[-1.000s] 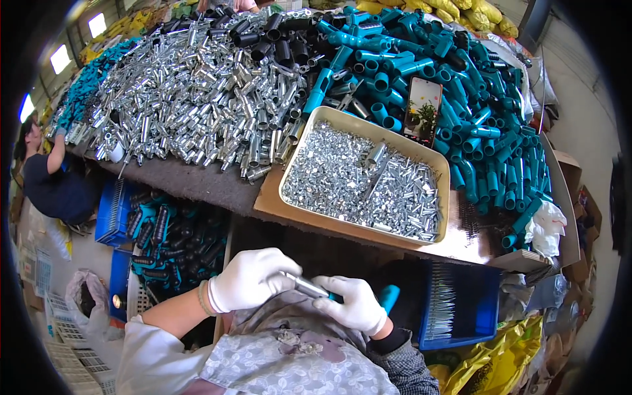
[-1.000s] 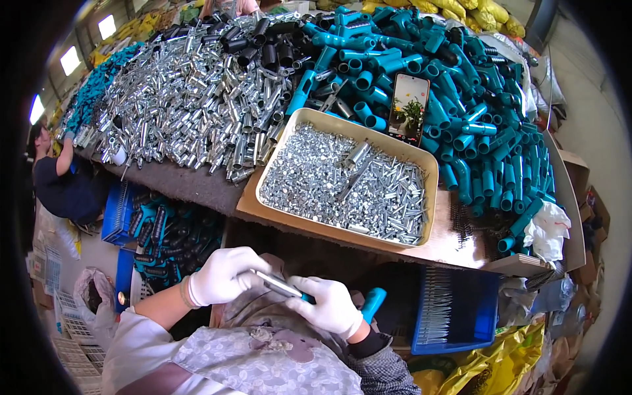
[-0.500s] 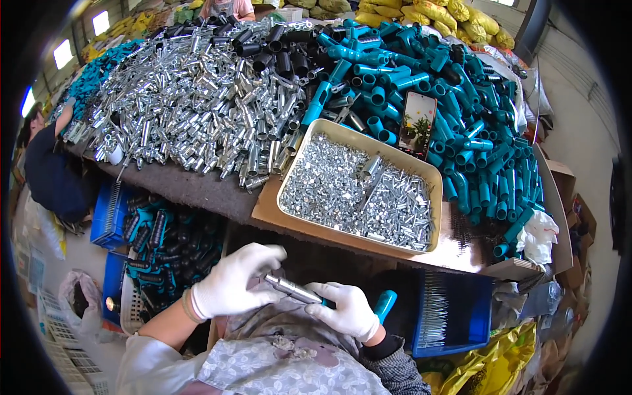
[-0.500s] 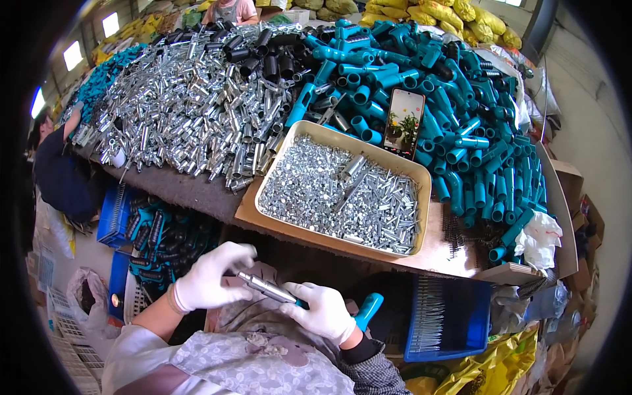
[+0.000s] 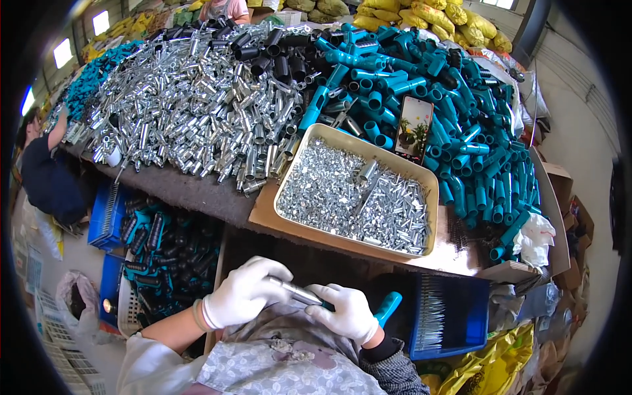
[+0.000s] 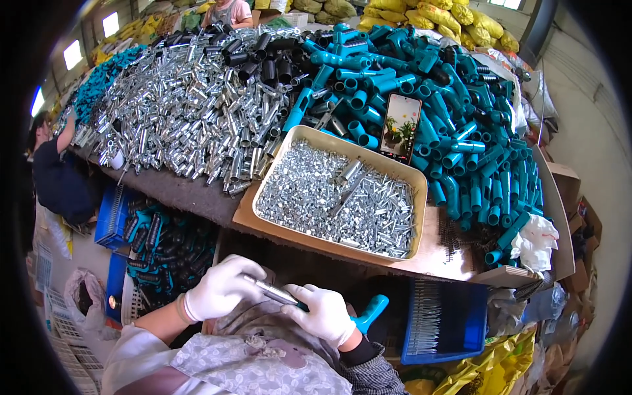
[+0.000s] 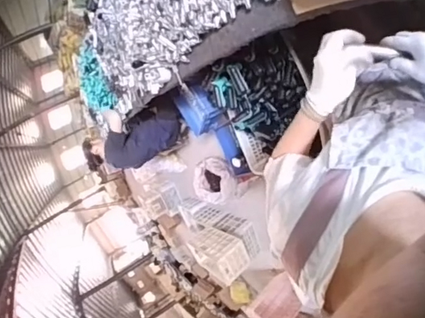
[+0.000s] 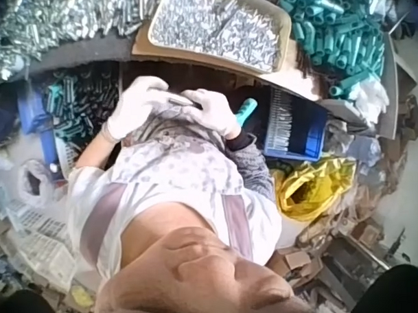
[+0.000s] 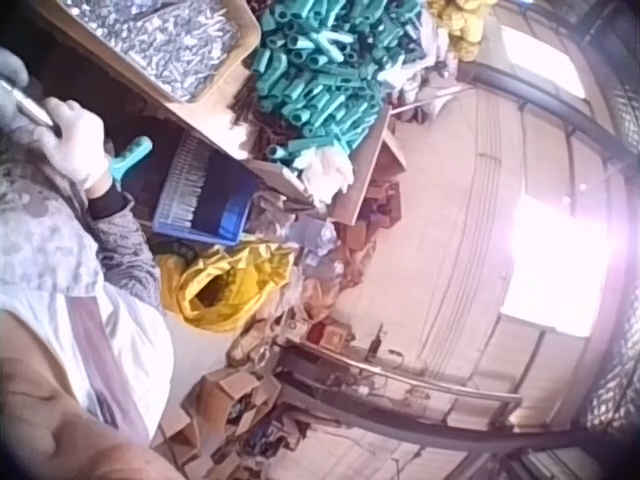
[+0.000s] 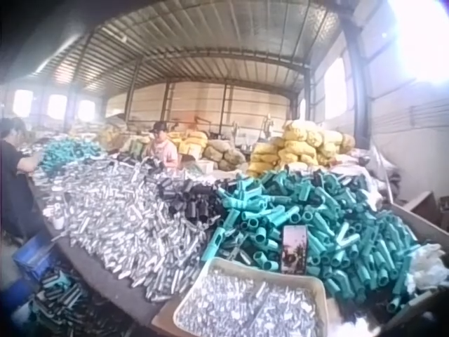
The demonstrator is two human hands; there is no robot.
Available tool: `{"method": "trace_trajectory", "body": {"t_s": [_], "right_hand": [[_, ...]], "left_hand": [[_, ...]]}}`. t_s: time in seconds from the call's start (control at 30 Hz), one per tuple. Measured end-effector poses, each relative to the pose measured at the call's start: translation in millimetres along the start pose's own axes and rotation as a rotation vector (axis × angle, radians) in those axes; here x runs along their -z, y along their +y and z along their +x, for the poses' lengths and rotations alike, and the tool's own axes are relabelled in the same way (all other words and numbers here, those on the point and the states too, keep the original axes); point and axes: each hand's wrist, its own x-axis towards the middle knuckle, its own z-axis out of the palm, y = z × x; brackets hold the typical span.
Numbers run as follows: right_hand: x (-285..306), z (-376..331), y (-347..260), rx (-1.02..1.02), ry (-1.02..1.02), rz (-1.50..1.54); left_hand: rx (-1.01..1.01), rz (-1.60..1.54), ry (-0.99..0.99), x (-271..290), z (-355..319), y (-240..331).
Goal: Assembling metal tubes and plastic joints into hardware components at a manufacturing workbench.
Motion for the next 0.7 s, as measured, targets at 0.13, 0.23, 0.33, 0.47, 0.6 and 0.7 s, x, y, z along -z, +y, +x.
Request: {"method": "trace_trajectory", "body": {"t_s": [0.13, 0.23, 0.33, 0.47, 0.6, 0.7], "right_hand": [[1.0, 0.0, 2.5, -0.010, 0.047, 0.010], [-1.6, 1.1, 2.6, 0.002, 0.023, -0.033], [-1.2, -0.3, 5.3, 0.019, 0.036, -0.004], [4.9, -0.6, 1.3, -0.019, 0.020, -0.089], [3.3, 1.1, 5.5, -0.002, -0.031, 0.097], [10.7, -1.8, 17.7, -0.047, -0.046, 0.392]], "left_hand": [[0.208, 0.086, -0.056, 6.4, 5.0, 4.3], [0.472, -0.313, -0.058, 0.1, 2.1, -0.2], [-0.120, 0.125, 0.003, -3.1, 2.5, -1.1], [0.395, -0.114, -0.053, -2.4, 4.2, 5.5], [0.026, 0.042, -0.078, -10.7, 2.6, -5.1], [-0.296, 0.143, 0.060, -6.2, 14.5, 5.3]]}}
